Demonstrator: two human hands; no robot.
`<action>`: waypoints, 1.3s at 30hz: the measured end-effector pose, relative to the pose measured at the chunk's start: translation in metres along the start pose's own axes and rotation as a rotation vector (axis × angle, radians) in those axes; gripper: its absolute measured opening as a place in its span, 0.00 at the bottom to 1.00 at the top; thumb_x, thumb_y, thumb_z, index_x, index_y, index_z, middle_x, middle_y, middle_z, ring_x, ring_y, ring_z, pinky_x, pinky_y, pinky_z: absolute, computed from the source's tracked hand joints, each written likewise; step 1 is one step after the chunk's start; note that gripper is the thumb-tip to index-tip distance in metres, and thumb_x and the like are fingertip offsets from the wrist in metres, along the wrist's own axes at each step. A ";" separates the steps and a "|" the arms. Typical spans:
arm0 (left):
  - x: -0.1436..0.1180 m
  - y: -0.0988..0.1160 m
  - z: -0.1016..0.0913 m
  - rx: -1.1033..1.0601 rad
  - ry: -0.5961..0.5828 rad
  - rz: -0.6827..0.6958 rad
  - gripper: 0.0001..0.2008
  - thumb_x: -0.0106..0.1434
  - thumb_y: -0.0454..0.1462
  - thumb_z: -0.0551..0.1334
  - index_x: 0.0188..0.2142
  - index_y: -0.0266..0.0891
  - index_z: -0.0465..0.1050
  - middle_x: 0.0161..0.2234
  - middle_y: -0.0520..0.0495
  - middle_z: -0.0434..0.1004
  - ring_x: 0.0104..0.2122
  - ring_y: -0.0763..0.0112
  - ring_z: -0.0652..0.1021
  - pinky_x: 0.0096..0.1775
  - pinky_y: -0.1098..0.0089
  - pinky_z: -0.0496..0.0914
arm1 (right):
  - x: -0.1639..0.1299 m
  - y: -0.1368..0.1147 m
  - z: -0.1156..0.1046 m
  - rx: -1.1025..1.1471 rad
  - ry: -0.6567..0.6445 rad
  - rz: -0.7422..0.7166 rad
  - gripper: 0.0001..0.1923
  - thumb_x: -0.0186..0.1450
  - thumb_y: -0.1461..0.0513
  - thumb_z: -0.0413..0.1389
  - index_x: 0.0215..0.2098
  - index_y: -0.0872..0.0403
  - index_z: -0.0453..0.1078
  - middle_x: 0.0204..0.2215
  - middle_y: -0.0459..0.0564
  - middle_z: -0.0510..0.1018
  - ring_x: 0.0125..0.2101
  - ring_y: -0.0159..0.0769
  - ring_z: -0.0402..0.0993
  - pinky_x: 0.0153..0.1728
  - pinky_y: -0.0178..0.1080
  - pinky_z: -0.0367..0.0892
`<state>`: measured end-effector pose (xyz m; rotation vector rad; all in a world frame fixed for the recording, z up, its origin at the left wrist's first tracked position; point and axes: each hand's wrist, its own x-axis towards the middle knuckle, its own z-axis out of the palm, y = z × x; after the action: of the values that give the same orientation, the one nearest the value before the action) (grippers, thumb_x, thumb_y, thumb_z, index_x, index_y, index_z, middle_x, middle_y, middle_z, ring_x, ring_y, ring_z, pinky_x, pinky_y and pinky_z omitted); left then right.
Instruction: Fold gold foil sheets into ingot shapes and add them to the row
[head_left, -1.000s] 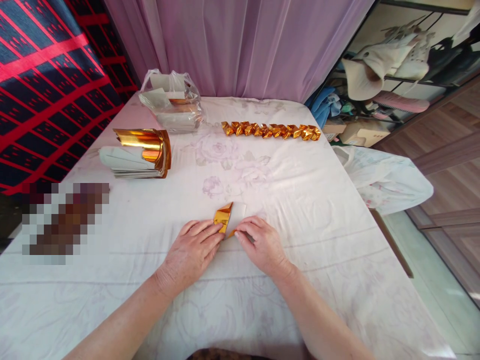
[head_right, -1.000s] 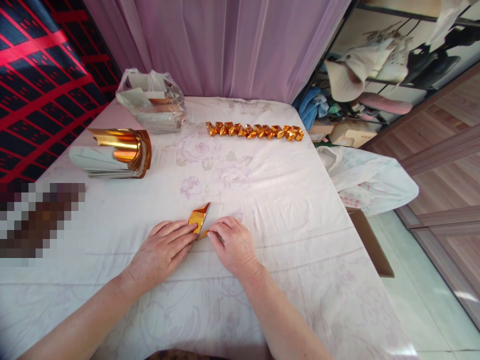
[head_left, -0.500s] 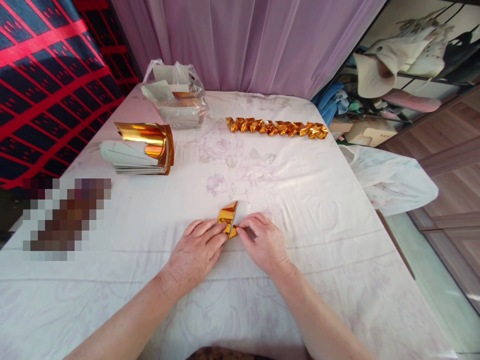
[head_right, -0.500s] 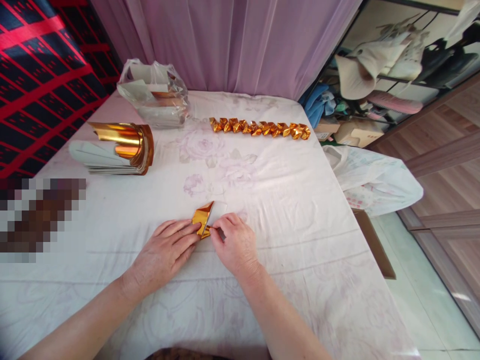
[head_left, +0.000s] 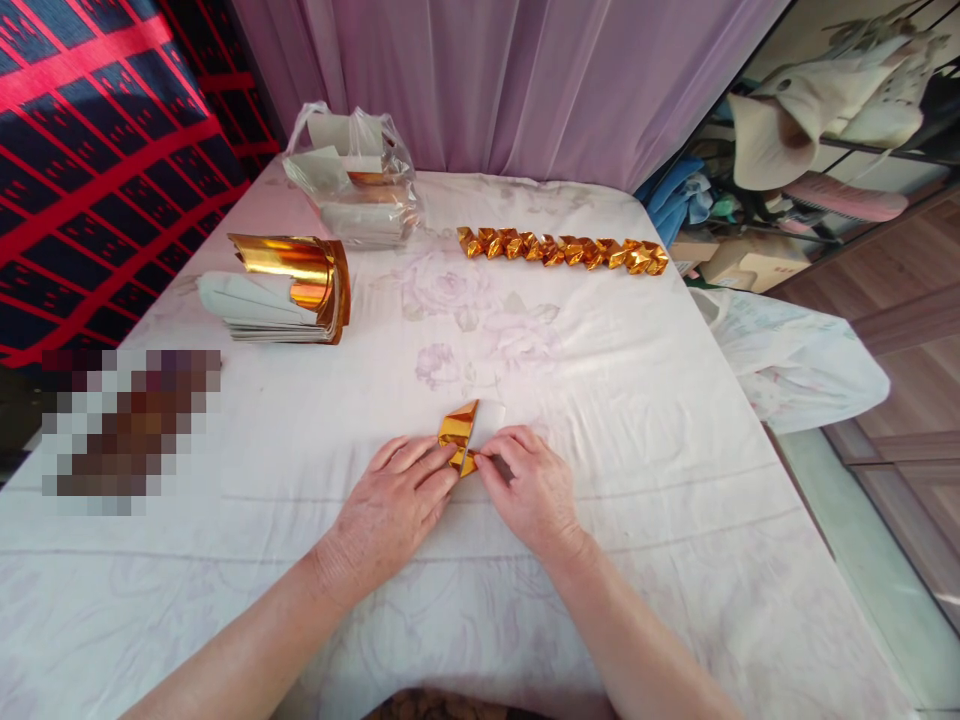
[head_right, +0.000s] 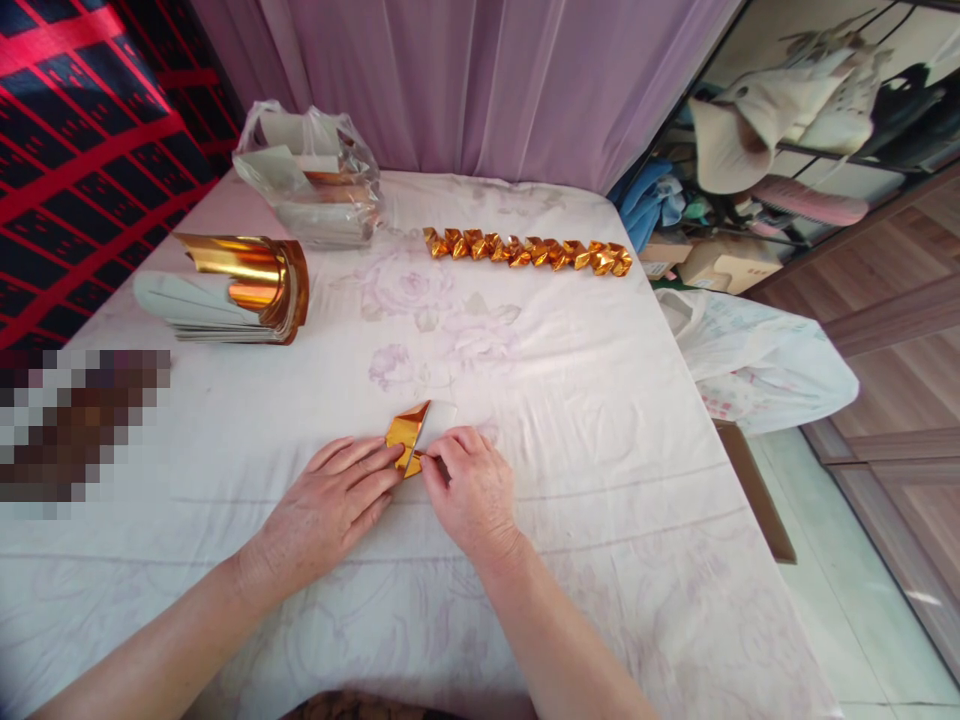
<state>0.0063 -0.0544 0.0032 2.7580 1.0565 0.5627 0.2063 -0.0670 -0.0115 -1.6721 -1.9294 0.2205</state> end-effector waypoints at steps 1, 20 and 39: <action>0.000 0.000 0.000 0.002 -0.003 0.002 0.11 0.71 0.35 0.54 0.46 0.41 0.74 0.53 0.47 0.78 0.54 0.61 0.72 0.57 0.57 0.62 | 0.000 0.000 0.000 -0.004 -0.001 0.001 0.06 0.65 0.63 0.57 0.30 0.50 0.73 0.34 0.47 0.78 0.32 0.35 0.74 0.32 0.36 0.64; 0.000 0.002 -0.002 0.110 -0.023 0.040 0.13 0.70 0.36 0.55 0.50 0.45 0.75 0.53 0.48 0.77 0.54 0.60 0.72 0.57 0.56 0.61 | 0.000 0.000 -0.002 0.001 -0.040 0.016 0.07 0.66 0.62 0.57 0.30 0.50 0.73 0.34 0.47 0.78 0.33 0.35 0.74 0.33 0.36 0.63; 0.000 0.002 0.000 0.142 -0.018 0.051 0.11 0.69 0.35 0.57 0.48 0.44 0.76 0.52 0.48 0.78 0.53 0.60 0.74 0.57 0.55 0.62 | 0.001 -0.002 -0.001 -0.032 -0.030 0.021 0.07 0.67 0.61 0.56 0.31 0.50 0.73 0.33 0.47 0.77 0.33 0.36 0.73 0.32 0.37 0.62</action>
<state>0.0078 -0.0555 0.0037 2.9142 1.0648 0.4862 0.2053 -0.0668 -0.0101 -1.7194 -1.9474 0.2248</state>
